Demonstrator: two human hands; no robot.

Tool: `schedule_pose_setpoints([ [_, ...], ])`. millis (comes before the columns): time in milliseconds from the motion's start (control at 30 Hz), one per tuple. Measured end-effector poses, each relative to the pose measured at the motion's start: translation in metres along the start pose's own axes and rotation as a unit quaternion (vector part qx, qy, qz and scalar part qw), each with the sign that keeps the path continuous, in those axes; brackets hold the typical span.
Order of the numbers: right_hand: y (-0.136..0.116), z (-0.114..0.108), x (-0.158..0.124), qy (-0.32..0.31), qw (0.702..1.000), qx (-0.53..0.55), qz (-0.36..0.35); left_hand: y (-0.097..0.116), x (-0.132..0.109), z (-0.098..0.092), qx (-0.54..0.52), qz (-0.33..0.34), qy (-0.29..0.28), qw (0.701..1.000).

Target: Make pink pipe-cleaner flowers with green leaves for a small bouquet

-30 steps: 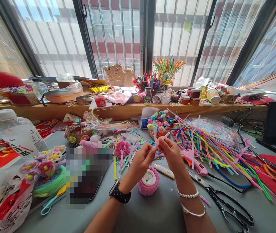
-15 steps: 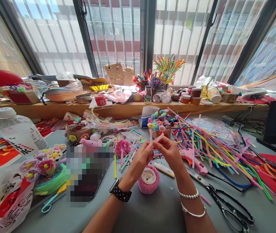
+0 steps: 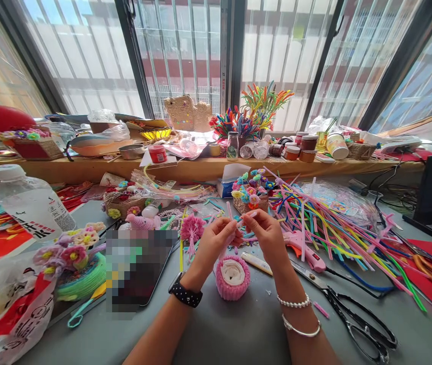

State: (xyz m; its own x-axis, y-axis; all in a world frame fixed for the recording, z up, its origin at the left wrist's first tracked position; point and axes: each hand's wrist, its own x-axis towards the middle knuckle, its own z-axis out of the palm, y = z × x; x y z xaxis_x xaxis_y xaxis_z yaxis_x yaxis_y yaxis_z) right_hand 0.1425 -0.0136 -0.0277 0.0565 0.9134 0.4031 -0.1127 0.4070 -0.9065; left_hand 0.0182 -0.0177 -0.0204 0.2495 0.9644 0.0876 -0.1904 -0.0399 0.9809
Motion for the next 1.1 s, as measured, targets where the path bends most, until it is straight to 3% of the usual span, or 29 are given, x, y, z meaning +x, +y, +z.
schedule_pose_setpoints([
  [300, -0.006, 0.003, -0.005, 0.03, 0.998, -0.055, 0.014, -0.001, 0.003, -0.003, -0.01, 0.061, 0.097, 0.993],
  [500, -0.007, 0.002, -0.008, 0.026, 0.992, -0.123, -0.029, 0.002, -0.003, -0.002, 0.098, 0.133, 0.139, 0.976],
  [700, -0.014, 0.005, -0.01, -0.024, 0.977, -0.201, -0.071, 0.004, -0.006, -0.004, 0.155, 0.189, 0.204, 0.948],
  [867, -0.016, 0.012, -0.015, -0.084, 0.972, -0.209, -0.064, 0.007, -0.005, -0.007, 0.195, 0.223, 0.262, 0.918],
  [1100, -0.006, 0.024, -0.018, -0.118, 0.973, -0.195, -0.041, 0.004, -0.005, -0.001, 0.046, 0.203, 0.242, 0.948],
])
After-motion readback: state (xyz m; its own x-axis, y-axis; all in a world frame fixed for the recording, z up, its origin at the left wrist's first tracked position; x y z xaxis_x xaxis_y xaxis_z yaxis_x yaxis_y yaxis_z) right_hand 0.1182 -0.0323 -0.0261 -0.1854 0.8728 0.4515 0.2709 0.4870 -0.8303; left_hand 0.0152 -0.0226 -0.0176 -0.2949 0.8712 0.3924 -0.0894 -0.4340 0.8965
